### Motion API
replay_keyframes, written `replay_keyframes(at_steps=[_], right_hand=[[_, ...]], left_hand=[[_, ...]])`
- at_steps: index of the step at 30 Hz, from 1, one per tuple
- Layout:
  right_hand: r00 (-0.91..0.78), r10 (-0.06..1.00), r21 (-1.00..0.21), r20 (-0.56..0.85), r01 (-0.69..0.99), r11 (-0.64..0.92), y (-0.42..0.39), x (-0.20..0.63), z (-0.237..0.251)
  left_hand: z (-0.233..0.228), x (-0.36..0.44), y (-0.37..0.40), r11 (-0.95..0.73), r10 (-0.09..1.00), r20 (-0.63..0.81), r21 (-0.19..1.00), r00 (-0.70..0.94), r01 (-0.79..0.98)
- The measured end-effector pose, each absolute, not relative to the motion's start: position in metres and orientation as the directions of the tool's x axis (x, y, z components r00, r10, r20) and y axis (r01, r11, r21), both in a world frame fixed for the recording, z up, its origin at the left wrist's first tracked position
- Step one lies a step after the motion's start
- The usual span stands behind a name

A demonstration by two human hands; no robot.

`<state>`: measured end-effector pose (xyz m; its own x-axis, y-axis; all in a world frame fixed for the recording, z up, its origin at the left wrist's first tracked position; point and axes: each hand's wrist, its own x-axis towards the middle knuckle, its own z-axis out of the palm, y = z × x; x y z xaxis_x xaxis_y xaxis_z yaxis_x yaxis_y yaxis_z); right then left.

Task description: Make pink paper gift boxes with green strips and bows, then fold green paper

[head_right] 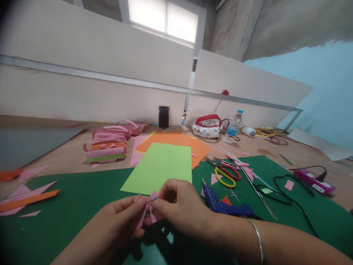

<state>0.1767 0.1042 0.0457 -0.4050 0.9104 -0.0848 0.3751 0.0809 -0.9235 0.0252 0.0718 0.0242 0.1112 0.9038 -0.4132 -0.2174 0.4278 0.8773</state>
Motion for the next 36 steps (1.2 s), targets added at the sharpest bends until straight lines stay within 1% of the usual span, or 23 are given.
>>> replay_keyframes(at_steps=[2, 8, 14, 21, 25, 28, 31, 36], right_hand=[[-0.389, 0.918, -0.903, -0.081, 0.418, 0.097, 0.1038, 0.1761, 0.0458], [-0.381, 0.921, -0.9, -0.085, 0.425, 0.093, 0.1022, 0.1749, 0.0453], [-0.376, 0.921, -0.919, -0.104, 0.39, 0.056, 0.1016, 0.1724, 0.0487], [-0.362, 0.926, -0.928, -0.107, 0.37, 0.037, 0.0978, 0.1694, 0.052], [-0.339, 0.939, -0.904, -0.057, 0.417, 0.095, 0.0974, 0.1695, 0.0484], [-0.347, 0.936, -0.905, -0.051, 0.413, 0.104, 0.0974, 0.1697, 0.0469], [-0.343, 0.938, -0.886, -0.042, 0.446, 0.123, 0.0973, 0.1693, 0.0494], [-0.331, 0.943, -0.871, -0.018, 0.469, 0.148, 0.0987, 0.1683, 0.0533]], left_hand=[[0.024, 0.0248, 0.0717, 0.434, 0.901, -0.418, 0.878, 0.118, -0.202], [0.031, 0.0261, 0.07, 0.424, 0.906, -0.413, 0.887, 0.096, -0.185], [0.0338, 0.0269, 0.0684, 0.422, 0.907, -0.413, 0.892, 0.086, -0.161], [0.0323, 0.0275, 0.0684, 0.37, 0.929, -0.364, 0.92, 0.07, -0.13], [0.0296, 0.0271, 0.0698, 0.367, 0.93, -0.359, 0.921, 0.082, -0.13], [0.0276, 0.0257, 0.0697, 0.37, 0.928, -0.36, 0.921, 0.095, -0.125], [0.0274, 0.0248, 0.0687, 0.371, 0.927, -0.361, 0.922, 0.099, -0.114], [0.0331, 0.0258, 0.0645, 0.308, 0.95, -0.304, 0.949, 0.066, -0.061]])
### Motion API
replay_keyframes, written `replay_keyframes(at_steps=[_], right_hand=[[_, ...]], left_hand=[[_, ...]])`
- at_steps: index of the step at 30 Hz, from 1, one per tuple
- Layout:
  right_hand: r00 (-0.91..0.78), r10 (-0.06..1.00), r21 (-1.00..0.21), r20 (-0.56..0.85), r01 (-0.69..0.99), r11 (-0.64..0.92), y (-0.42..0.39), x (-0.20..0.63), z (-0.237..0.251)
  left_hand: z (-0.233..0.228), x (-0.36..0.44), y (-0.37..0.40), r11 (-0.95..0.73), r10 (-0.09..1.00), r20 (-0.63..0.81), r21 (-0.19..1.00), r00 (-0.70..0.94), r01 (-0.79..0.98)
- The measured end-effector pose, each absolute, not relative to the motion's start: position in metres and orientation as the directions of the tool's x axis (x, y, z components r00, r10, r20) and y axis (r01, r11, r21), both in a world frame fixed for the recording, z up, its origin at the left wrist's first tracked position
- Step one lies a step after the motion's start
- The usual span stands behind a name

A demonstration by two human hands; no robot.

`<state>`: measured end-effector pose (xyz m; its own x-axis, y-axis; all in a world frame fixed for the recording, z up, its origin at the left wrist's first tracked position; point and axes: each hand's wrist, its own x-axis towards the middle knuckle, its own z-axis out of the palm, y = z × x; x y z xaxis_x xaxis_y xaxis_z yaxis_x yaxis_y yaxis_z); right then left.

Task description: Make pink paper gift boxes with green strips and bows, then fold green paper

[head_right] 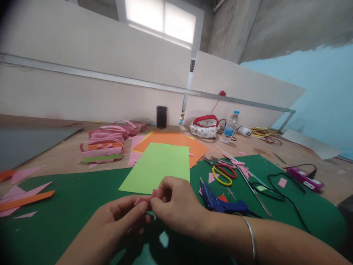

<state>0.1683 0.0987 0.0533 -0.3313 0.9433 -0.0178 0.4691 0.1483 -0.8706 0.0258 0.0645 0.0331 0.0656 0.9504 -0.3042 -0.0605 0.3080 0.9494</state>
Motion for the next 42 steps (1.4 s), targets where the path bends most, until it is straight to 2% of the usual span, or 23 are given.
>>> replay_keyframes(at_steps=[4, 11, 22, 29, 35, 38, 42], right_hand=[[-0.332, 0.943, -0.88, -0.031, 0.457, 0.132, 0.1, 0.169, 0.052], [-0.411, 0.911, -0.932, -0.033, 0.341, 0.12, 0.1, 0.174, 0.057], [-0.453, 0.889, -0.963, -0.068, 0.263, 0.061, 0.101, 0.176, 0.056], [-0.42, 0.907, -0.907, -0.022, 0.39, 0.158, 0.103, 0.182, 0.055], [-0.364, 0.928, -0.919, 0.081, 0.332, 0.211, 0.106, 0.197, 0.071], [-0.237, 0.942, -0.912, 0.237, 0.279, 0.3, 0.104, 0.215, 0.086], [-0.085, 0.896, -0.856, 0.436, 0.267, 0.442, 0.098, 0.246, 0.101]], left_hand=[[0.034, 0.026, 0.064, 0.298, 0.954, -0.295, 0.953, 0.046, -0.063], [0.029, 0.025, 0.066, 0.441, 0.897, -0.429, 0.858, 0.104, -0.265], [0.023, 0.023, 0.071, 0.476, 0.88, -0.415, 0.777, 0.232, -0.412], [0.027, 0.024, 0.069, 0.49, 0.872, -0.444, 0.771, 0.208, -0.406], [0.024, 0.021, 0.07, 0.493, 0.869, -0.459, 0.776, 0.184, -0.393], [0.025, 0.022, 0.072, 0.497, 0.865, -0.471, 0.754, 0.175, -0.429], [0.025, 0.017, 0.073, 0.488, 0.869, -0.468, 0.753, 0.161, -0.442]])
